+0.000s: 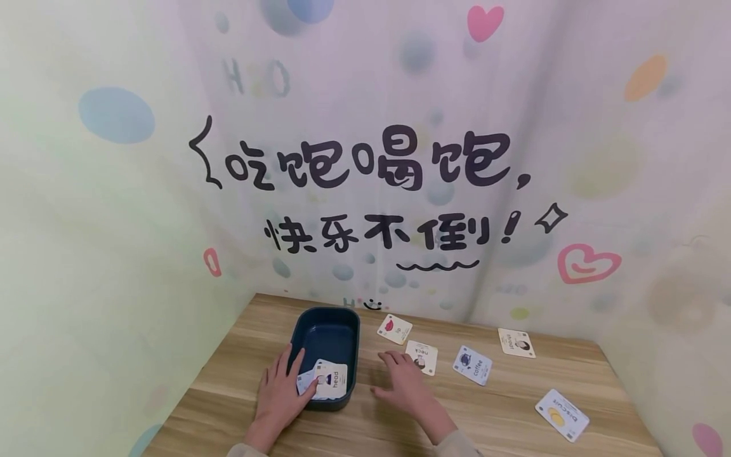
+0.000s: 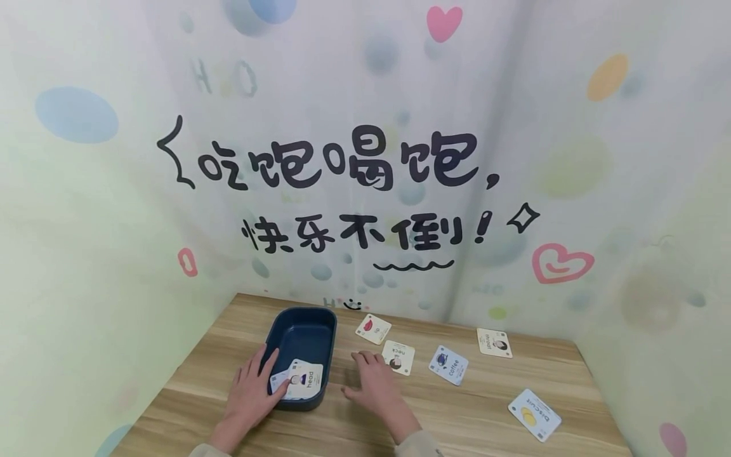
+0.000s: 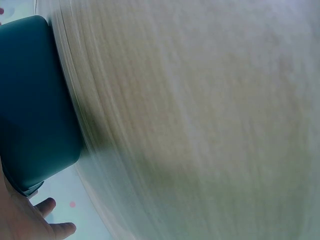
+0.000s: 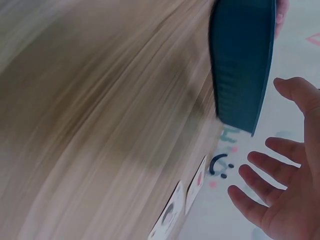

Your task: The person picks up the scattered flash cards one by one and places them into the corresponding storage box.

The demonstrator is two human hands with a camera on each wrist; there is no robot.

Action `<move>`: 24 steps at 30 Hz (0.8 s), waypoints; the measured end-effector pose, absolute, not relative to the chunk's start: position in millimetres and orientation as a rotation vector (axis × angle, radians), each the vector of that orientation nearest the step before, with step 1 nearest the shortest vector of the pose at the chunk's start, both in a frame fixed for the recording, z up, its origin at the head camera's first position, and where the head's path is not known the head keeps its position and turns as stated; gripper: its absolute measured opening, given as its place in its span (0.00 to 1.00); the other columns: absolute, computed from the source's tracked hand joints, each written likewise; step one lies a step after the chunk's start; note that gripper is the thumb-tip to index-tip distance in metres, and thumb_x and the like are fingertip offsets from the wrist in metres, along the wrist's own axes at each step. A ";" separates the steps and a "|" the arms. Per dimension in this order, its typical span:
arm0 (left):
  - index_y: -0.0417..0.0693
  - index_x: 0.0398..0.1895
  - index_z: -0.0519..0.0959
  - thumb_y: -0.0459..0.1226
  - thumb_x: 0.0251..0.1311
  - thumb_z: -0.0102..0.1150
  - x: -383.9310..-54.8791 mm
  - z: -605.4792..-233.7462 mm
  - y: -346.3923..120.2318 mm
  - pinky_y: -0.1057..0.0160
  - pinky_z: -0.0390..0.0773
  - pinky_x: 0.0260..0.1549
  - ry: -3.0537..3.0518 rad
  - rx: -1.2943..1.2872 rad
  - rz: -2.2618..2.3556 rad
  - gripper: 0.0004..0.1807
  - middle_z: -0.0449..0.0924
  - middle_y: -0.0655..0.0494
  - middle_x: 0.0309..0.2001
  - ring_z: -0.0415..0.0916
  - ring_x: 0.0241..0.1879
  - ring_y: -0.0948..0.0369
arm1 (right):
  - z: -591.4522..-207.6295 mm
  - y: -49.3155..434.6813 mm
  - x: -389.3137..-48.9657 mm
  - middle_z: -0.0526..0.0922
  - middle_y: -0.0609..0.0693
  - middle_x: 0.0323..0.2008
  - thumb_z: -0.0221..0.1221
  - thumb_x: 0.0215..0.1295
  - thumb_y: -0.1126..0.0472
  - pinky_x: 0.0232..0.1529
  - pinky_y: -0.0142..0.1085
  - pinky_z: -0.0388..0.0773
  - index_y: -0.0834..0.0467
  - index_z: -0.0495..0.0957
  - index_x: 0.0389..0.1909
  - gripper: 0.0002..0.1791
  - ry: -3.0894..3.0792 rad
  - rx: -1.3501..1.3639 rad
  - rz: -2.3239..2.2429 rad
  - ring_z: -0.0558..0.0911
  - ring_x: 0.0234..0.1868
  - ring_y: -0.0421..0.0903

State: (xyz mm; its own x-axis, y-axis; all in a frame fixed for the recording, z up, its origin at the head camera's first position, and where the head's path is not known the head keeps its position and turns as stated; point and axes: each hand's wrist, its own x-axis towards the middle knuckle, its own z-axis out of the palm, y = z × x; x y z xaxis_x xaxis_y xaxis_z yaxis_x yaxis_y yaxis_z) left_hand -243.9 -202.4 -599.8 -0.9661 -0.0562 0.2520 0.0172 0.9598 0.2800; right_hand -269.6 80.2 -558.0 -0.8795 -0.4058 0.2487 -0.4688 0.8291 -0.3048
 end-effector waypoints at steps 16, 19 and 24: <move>0.54 0.74 0.65 0.62 0.59 0.59 -242.3 -598.1 -200.9 0.31 0.60 0.67 -2.872 0.032 -0.414 0.43 0.55 0.43 0.77 0.58 0.72 0.40 | -575.1 138.5 -266.2 0.80 0.59 0.55 0.74 0.47 0.46 0.58 0.54 0.77 0.61 0.77 0.56 0.37 -2.823 0.510 0.554 0.79 0.54 0.59; 0.54 0.74 0.65 0.62 0.58 0.59 -242.7 -598.1 -201.1 0.31 0.60 0.67 -2.868 0.032 -0.418 0.43 0.55 0.43 0.77 0.58 0.72 0.40 | -577.6 151.3 -265.6 0.80 0.59 0.55 0.75 0.46 0.47 0.57 0.55 0.77 0.61 0.77 0.56 0.37 -2.841 0.461 0.573 0.78 0.54 0.60; 0.54 0.74 0.66 0.62 0.58 0.60 -243.3 -598.5 -201.3 0.31 0.61 0.66 -2.854 0.028 -0.415 0.43 0.55 0.43 0.77 0.59 0.72 0.40 | -580.2 173.0 -265.7 0.80 0.63 0.55 0.75 0.45 0.49 0.58 0.59 0.75 0.64 0.76 0.57 0.39 -2.829 0.412 0.599 0.78 0.55 0.65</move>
State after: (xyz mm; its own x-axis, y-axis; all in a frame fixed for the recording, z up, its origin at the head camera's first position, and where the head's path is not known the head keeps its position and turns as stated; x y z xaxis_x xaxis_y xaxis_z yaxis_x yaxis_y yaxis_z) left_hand -243.3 -201.3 -598.5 -0.9670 -0.0555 0.2488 0.0176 0.9591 0.2824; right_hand -265.7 173.0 -580.2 -0.9364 -0.2254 0.2691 -0.3151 0.8776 -0.3613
